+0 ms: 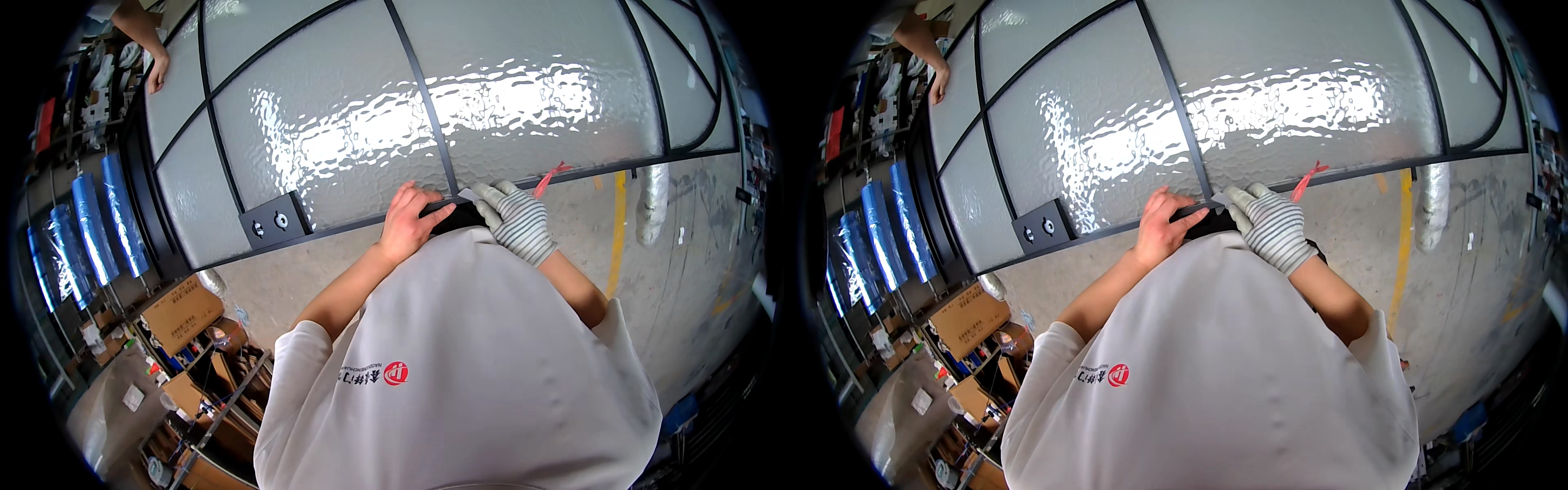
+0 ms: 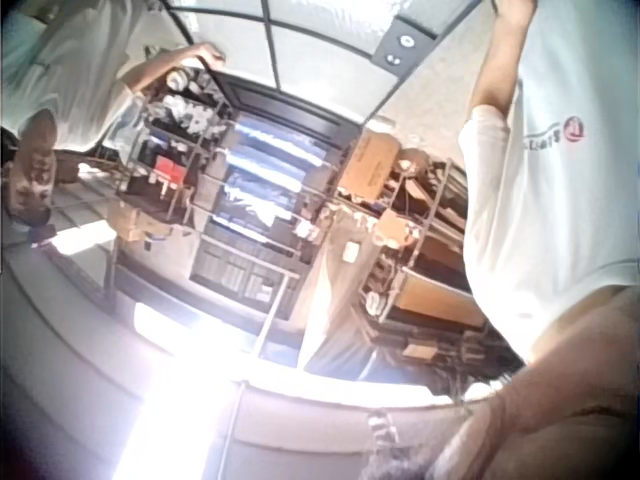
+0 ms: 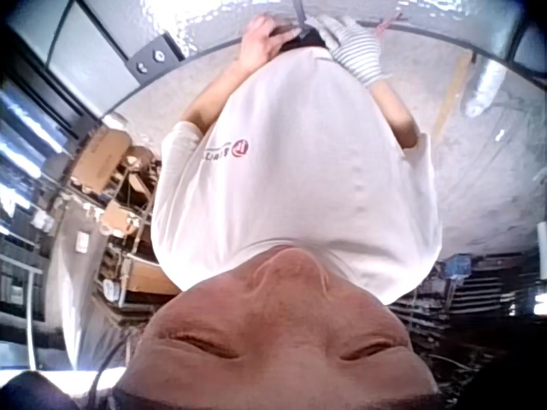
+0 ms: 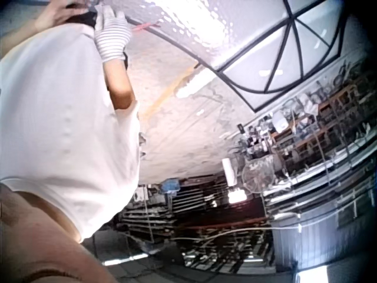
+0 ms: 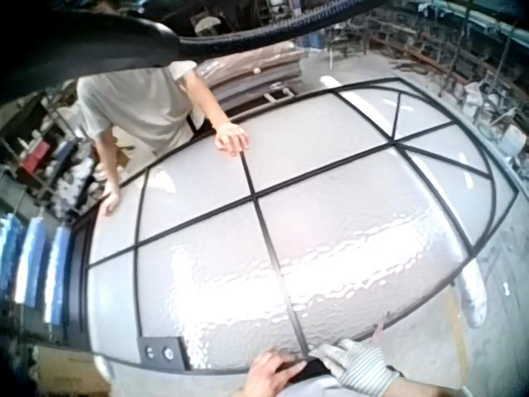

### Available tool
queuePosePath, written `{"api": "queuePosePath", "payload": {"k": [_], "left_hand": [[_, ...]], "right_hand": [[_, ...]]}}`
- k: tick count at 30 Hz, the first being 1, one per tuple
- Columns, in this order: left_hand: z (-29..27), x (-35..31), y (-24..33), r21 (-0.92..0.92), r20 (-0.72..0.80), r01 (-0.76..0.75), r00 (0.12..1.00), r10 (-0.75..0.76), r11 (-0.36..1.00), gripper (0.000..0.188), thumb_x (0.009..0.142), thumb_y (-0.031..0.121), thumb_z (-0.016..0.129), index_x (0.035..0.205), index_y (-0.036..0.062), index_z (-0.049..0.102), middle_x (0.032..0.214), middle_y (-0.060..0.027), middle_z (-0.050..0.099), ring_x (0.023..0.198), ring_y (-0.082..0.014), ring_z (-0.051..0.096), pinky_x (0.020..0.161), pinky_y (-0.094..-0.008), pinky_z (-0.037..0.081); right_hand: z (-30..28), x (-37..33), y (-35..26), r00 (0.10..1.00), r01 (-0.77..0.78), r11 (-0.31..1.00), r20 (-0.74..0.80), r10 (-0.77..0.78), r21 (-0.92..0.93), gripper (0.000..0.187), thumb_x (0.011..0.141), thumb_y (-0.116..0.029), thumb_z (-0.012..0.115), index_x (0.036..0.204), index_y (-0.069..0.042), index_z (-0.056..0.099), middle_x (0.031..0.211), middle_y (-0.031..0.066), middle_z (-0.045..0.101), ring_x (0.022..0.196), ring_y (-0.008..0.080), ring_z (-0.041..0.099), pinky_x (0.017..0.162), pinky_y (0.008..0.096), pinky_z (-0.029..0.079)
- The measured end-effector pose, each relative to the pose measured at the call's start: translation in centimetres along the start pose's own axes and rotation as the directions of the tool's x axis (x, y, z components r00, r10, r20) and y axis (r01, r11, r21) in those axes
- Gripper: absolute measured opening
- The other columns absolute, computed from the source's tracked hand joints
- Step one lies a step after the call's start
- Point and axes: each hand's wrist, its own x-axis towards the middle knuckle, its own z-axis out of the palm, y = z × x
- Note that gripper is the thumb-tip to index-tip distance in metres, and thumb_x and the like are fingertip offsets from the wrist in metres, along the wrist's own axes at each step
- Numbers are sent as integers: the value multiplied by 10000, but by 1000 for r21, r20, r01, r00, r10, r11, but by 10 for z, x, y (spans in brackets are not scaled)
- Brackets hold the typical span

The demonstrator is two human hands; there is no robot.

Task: The person and a colleague assemble a large glass door with a black metal frame. They align the frame sections, fit the glass panels, and secure the hardware, including a lock plate, while working together in a workshop.

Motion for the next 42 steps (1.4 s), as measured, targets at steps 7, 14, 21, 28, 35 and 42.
{"api": "queuePosePath", "payload": {"k": [7, 14, 21, 28, 35, 42], "left_hand": [[-12, 6, -29, -118, 85, -135, 986, 146, 984, 237, 740, 106, 704, 977, 106, 706, 959, -17, 626, 901, -212, 574, 936, -437, 443], [-30, 11, -47, -104, 238, -214, 943, 233, 971, 375, 764, 193, 712, 1119, 85, 656, 746, -36, 537, 734, -224, 529, 719, -353, 413], [-30, 9, -58, -81, 283, -249, 923, 262, 965, 395, 799, 235, 683, 1165, 93, 635, 683, -44, 474, 621, -211, 469, 676, -327, 365], [-27, 7, -69, -155, 279, -300, 901, 333, 941, 388, 827, 235, 656, 1195, 115, 623, 668, -36, 460, 628, -190, 482, 679, -325, 349], [-21, 4, -70, -114, 279, -344, 889, 362, 932, 394, 834, 266, 643, 1223, 213, 615, 679, -16, 442, 662, -167, 505, 686, -327, 340], [-20, 1, -71, -93, 271, -341, 895, 353, 935, 386, 832, 246, 634, 1217, 226, 621, 675, -14, 429, 656, -163, 500, 686, -322, 340]], "right_hand": [[17, -11, -23, 984, -175, 979, -64, 168, -108, 320, 863, -278, 569, 1168, -187, 600, 846, 88, 593, 663, 287, 621, 583, 419, 508], [30, -22, -66, 909, -371, 928, -215, 357, -27, 298, 874, -253, 567, 1147, -152, 628, 896, 115, 623, 756, 299, 634, 656, 389, 516], [59, -34, -67, 772, -530, 848, -404, 491, 18, 281, 877, -244, 569, 1141, -156, 604, 912, 121, 624, 760, 301, 624, 636, 399, 504], [72, -32, -78, 713, -566, 823, -471, 519, 49, 290, 884, -227, 571, 1148, -113, 613, 924, 147, 623, 785, 333, 617, 676, 392, 507], [105, -39, -62, 679, -503, 864, -626, 384, -16, 303, 887, -248, 566, 1172, -149, 600, 841, 124, 601, 705, 311, 608, 611, 416, 496], [98, -40, -70, 703, -503, 861, -613, 361, -71, 248, 868, -225, 583, 1108, -164, 606, 831, 114, 598, 687, 305, 602, 592, 411, 488]]}}
